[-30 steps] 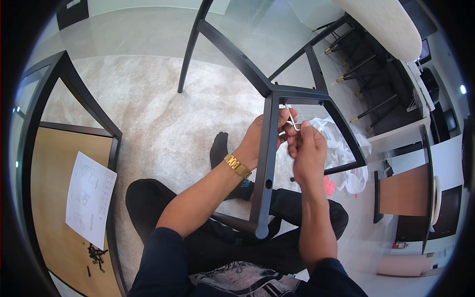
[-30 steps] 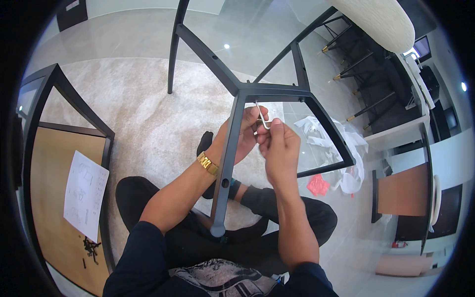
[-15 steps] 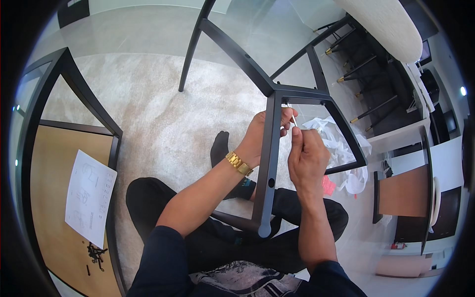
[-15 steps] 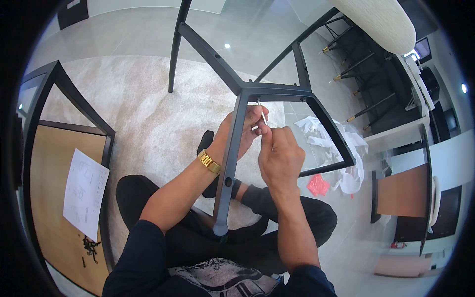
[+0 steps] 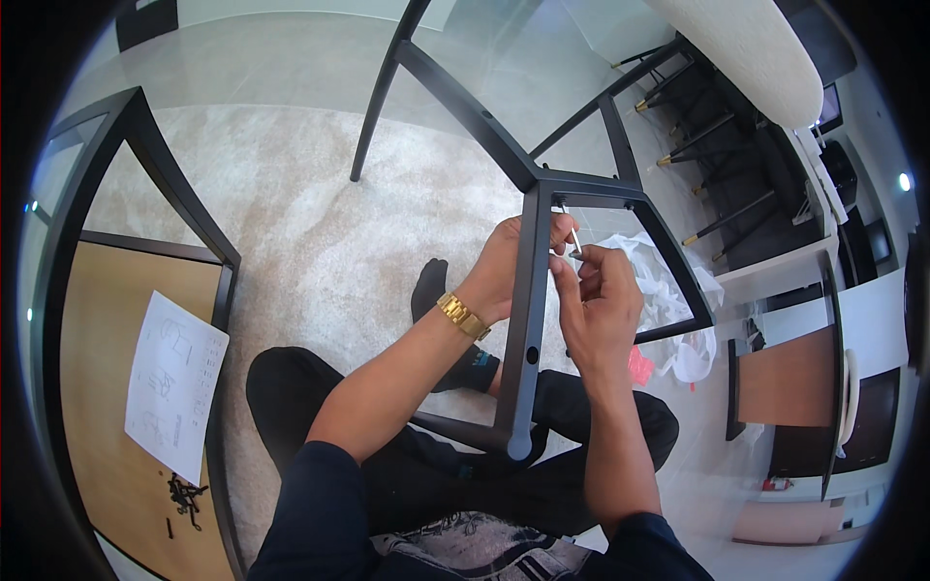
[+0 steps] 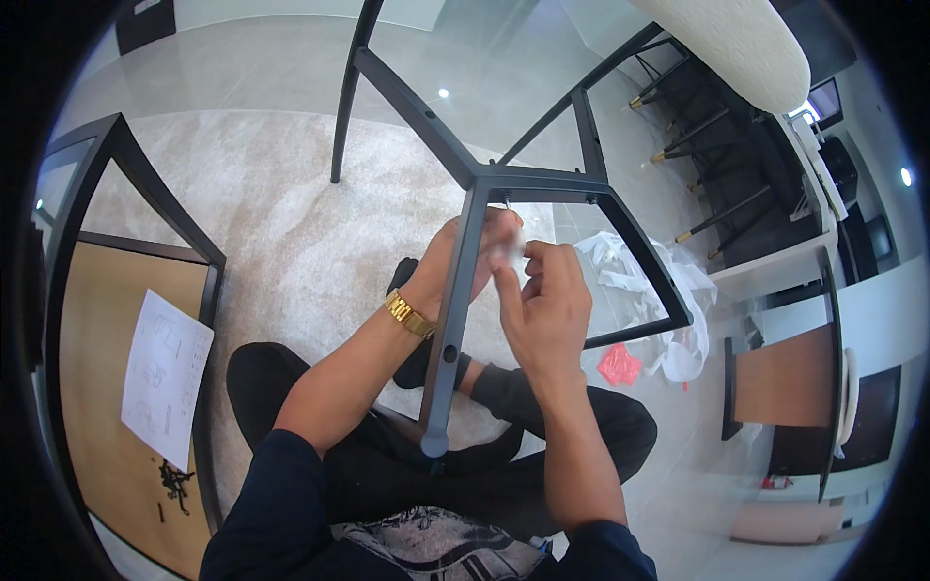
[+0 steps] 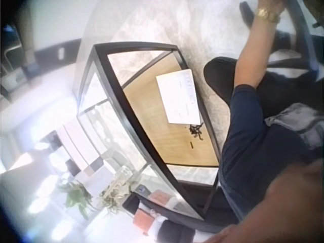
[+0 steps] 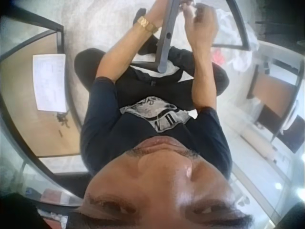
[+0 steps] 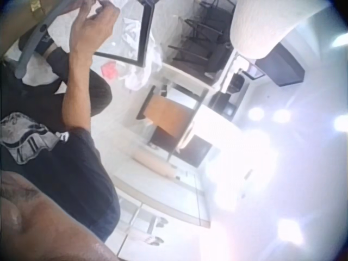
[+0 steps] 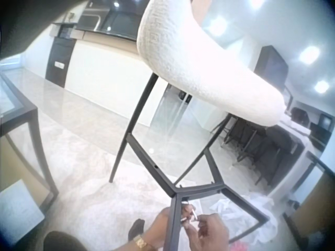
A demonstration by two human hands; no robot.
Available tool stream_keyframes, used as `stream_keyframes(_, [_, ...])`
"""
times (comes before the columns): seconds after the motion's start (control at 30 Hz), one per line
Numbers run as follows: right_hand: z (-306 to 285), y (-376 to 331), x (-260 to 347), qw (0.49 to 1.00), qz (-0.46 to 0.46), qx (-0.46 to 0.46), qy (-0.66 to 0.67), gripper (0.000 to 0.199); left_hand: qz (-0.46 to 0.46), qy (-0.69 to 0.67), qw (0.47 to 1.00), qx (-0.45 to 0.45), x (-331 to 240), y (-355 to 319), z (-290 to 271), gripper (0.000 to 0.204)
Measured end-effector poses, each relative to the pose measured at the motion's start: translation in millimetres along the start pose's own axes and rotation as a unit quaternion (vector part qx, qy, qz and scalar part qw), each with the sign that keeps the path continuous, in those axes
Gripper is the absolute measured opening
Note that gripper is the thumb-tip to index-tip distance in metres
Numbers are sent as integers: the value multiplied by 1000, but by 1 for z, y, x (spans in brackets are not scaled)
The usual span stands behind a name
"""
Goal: The person assembles a metal chair frame by hand, inserting screws into the joints, reviewing a paper instruction sheet, and positioning a white upholstered cushion on the finished frame.
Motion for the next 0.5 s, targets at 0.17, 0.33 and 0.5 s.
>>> stream_keyframes(0.17, [-7,7,13,966,-176,-35,-188,22,2,-2,1000,-12,3,2,-2,24])
stream_keyframes(0.33, [-14,12,21,912,-271,-16,-306,28,16,25,999,-22,2,0,0,21])
stream_keyframes(0.5, [-16,20,20,876,-332,5,-350,32,15,19,999,-20,3,1,1,21])
Point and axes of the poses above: each hand's wrist, its own y-axis towards the middle knuckle, its own z-axis out of the palm, x = y × z, the point moved 3 cm from there along y, towards the middle knuckle, and after that the axes turned 5 degrees about z, right-handed, at the moved point
